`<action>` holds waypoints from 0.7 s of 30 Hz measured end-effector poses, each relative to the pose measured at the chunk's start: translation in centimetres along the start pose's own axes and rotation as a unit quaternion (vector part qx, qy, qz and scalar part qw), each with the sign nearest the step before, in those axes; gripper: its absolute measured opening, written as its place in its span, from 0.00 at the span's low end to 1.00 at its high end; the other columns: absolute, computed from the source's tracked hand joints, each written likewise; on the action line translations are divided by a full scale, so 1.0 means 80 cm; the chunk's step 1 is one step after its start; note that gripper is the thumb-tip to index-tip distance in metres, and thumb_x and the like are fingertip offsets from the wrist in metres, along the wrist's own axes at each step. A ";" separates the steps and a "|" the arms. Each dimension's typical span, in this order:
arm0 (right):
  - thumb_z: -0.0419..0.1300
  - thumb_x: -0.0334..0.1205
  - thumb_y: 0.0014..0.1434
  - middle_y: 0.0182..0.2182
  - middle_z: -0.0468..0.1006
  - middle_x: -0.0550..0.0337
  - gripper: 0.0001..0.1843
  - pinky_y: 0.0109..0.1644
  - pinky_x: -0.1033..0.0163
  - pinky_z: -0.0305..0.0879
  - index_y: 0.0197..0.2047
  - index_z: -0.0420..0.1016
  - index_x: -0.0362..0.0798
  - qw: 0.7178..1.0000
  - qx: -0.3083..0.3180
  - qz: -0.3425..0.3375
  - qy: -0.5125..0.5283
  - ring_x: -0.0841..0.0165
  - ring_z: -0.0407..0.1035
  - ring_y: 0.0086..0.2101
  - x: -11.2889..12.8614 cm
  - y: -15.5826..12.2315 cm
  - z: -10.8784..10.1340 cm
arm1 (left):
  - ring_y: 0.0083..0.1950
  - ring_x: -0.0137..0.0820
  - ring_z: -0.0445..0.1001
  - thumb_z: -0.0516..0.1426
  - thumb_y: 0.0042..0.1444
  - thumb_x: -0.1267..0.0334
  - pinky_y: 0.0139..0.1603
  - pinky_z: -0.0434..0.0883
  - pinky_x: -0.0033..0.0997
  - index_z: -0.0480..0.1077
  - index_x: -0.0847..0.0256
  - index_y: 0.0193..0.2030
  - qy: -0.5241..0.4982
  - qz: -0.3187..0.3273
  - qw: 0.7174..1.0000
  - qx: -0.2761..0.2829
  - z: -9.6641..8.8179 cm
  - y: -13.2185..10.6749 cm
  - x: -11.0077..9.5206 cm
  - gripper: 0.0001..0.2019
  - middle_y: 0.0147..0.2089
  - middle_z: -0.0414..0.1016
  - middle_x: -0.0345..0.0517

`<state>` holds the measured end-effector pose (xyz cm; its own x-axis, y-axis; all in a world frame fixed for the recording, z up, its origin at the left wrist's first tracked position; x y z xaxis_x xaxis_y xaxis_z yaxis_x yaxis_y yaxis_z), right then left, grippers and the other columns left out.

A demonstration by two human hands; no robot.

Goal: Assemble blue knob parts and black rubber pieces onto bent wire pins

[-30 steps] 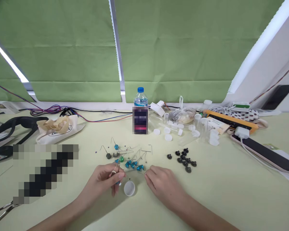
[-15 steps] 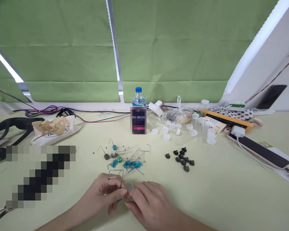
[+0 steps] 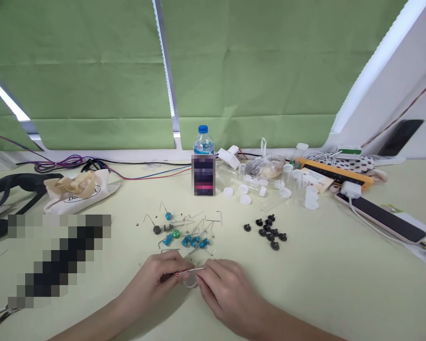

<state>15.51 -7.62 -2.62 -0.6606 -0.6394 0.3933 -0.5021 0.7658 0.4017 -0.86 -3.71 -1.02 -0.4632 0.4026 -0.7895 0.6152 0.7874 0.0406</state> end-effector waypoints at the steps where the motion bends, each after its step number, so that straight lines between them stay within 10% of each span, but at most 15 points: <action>1: 0.48 0.31 0.65 0.29 0.71 0.61 0.08 0.33 0.64 0.59 0.41 0.67 0.48 1.000 0.002 0.006 0.001 0.70 0.63 0.28 -0.002 0.001 0.000 | 0.31 0.27 0.65 0.50 0.63 0.61 0.32 0.59 0.25 0.77 0.58 0.36 -0.012 0.000 1.000 -0.005 -0.002 0.000 0.001 0.14 0.30 0.68 0.41; 7: 0.47 0.35 0.66 0.27 0.67 0.63 0.06 0.32 0.65 0.58 0.41 0.64 0.50 0.996 -0.008 0.068 0.059 0.71 0.61 0.27 -0.011 0.007 -0.010 | 0.26 0.26 0.59 0.46 0.64 0.54 0.27 0.56 0.25 0.73 0.62 0.34 -0.099 -0.052 0.993 -0.047 -0.018 0.003 0.006 0.19 0.26 0.64 0.39; 12: 0.47 0.40 0.67 0.32 0.67 0.63 0.16 0.29 0.68 0.62 0.57 0.53 0.51 0.959 -0.061 0.161 0.223 0.73 0.63 0.27 -0.017 0.003 -0.011 | 0.30 0.27 0.63 0.46 0.65 0.58 0.33 0.59 0.25 0.71 0.62 0.30 -0.045 -0.014 0.999 0.021 -0.007 -0.001 -0.011 0.18 0.28 0.68 0.40; 21: 0.50 0.32 0.65 0.27 0.69 0.61 0.10 0.30 0.67 0.61 0.36 0.71 0.47 0.986 -0.119 0.038 0.111 0.72 0.64 0.27 -0.011 0.010 -0.026 | 0.36 0.32 0.67 0.49 0.62 0.53 0.38 0.60 0.27 0.74 0.57 0.39 -0.057 -0.040 0.998 0.005 -0.008 0.000 -0.002 0.15 0.35 0.73 0.43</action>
<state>16.87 -6.62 -0.93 -0.5394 -0.6005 0.5903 -0.2941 0.7912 0.5361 -1.22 -3.49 -0.46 -0.4364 0.2823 -0.8543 0.5857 0.8099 -0.0316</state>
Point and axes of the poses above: each hand's wrist, its own y-axis towards the middle knuckle, its own z-axis out of the palm, x = y × z, the point moved 4 cm from there along y, towards the middle knuckle
